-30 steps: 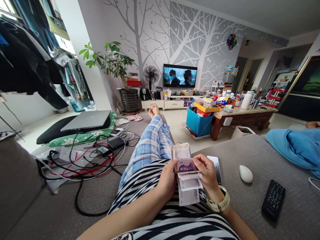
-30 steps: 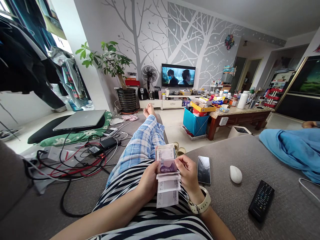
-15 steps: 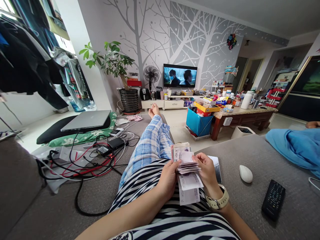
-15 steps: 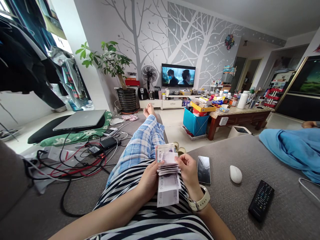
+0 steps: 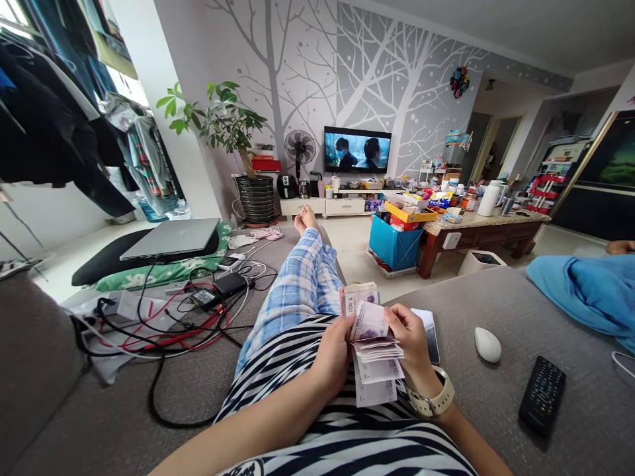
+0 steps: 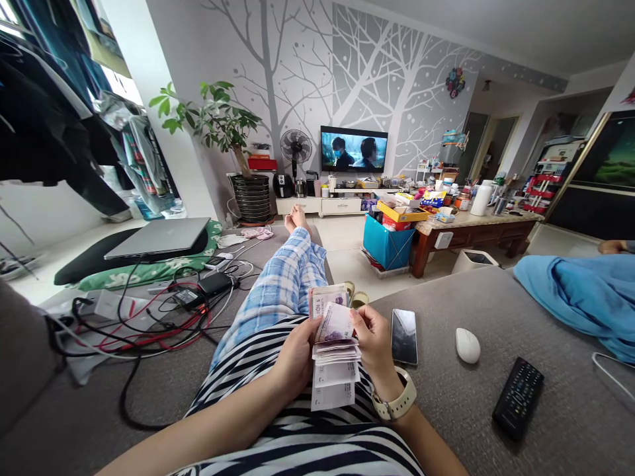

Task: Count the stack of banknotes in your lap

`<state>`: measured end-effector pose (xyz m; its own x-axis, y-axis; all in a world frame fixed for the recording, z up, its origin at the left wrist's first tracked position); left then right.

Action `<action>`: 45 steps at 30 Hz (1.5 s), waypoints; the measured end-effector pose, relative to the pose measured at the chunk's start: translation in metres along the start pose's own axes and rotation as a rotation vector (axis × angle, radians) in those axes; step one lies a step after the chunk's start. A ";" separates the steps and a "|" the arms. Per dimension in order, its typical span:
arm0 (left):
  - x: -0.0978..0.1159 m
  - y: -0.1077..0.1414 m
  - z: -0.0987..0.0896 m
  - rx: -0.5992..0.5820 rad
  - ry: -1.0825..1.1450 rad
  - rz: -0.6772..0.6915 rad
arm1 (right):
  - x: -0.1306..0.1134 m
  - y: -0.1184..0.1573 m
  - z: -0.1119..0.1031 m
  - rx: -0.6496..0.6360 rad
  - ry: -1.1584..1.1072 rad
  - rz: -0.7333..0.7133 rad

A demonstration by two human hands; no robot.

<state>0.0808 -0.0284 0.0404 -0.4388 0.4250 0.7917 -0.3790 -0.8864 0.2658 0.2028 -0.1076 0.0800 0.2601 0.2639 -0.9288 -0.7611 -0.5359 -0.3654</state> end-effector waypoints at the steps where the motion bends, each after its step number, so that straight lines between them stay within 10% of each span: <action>1: -0.001 -0.001 0.000 -0.006 0.009 -0.001 | -0.001 0.001 0.000 0.001 -0.008 -0.010; 45: -0.001 0.002 0.000 -0.033 -0.026 0.007 | -0.012 0.006 -0.003 0.022 -0.097 -0.057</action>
<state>0.0801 -0.0306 0.0399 -0.4205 0.4134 0.8077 -0.4030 -0.8826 0.2420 0.1972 -0.1163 0.0889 0.2457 0.3701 -0.8959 -0.7599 -0.5003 -0.4151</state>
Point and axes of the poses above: each hand's wrist, its own y-axis away from the middle knuckle, its own z-axis out of the palm, x = y × z, the point moved 8 cm from there along -y, towards the middle knuckle, and after that the axes turned 15 degrees about x, right-handed, at the moved point
